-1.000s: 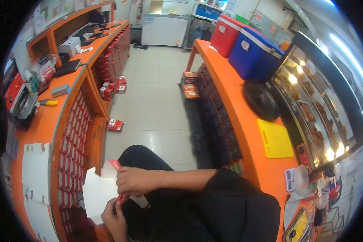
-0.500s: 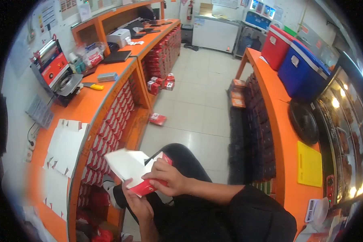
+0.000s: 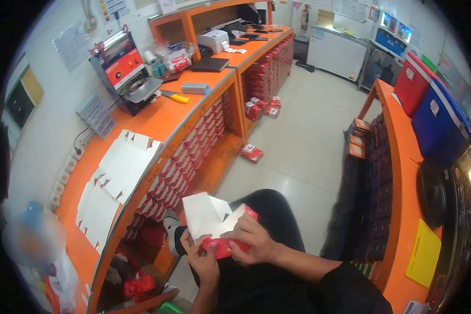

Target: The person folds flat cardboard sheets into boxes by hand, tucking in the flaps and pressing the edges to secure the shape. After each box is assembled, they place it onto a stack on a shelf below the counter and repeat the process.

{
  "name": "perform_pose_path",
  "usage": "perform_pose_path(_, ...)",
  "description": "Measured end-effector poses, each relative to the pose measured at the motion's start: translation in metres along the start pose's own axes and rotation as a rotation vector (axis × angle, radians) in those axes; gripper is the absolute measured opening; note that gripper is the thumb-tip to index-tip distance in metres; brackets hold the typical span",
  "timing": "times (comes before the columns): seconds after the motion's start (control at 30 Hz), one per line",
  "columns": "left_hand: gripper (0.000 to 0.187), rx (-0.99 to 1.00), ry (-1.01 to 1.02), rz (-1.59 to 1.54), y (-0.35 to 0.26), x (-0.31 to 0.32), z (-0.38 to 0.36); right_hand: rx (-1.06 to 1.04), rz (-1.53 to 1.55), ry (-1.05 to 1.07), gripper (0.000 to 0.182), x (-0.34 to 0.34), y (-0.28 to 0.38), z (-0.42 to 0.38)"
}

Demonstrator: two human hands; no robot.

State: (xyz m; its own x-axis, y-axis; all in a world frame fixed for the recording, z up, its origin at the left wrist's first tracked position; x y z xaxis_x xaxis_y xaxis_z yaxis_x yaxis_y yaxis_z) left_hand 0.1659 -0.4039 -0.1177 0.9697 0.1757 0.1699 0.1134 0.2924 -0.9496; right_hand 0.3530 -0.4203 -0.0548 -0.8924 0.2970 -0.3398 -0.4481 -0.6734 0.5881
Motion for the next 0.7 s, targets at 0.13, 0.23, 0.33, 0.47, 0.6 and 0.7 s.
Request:
perform_pose_path(0.13, 0.027, 0.173, 0.236, 0.22, -0.008, 0.005, -0.001, 0.017, -0.006, 0.06, 0.03, 0.001, -0.005, -0.003)
perform_pose_path(0.23, 0.044, 0.13, 0.296, 0.189, -0.021, 0.012, 0.001, 0.08, 0.021, 0.03, 0.025, -0.001, -0.009, -0.004)
perform_pose_path(0.33, 0.038, 0.297, 0.184, -0.176, -0.013, 0.011, 0.0, 0.117, 0.022, -0.061, 0.013, -0.008, -0.017, 0.005)
perform_pose_path(0.47, 0.025, 0.197, 0.519, 0.221, -0.022, -0.002, 0.004, 0.21, 0.079, 0.013, 0.011, -0.009, -0.026, 0.002)
perform_pose_path(0.6, 0.034, 0.292, 0.864, 0.569, -0.062, 0.01, 0.012, 0.364, 0.174, -0.019, 0.011, 0.002, -0.029, -0.006)
perform_pose_path(0.7, 0.043, 0.287, 0.919, 0.63, -0.07, 0.006, 0.013, 0.384, 0.21, -0.017, 0.014, 0.011, -0.03, -0.011)
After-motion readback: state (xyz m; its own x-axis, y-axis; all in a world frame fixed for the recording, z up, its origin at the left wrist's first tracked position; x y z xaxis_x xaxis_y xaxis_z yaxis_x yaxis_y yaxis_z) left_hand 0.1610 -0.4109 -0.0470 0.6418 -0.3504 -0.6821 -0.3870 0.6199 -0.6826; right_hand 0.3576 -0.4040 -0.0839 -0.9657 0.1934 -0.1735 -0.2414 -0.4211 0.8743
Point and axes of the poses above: each hand's wrist, its own z-axis towards the middle knuckle, its own x-axis out of the palm, y = z × x, the point moved 3 cm from there along z, towards the middle knuckle, and after that the axes turned 4 degrees about -y, right-handed, at the moved point
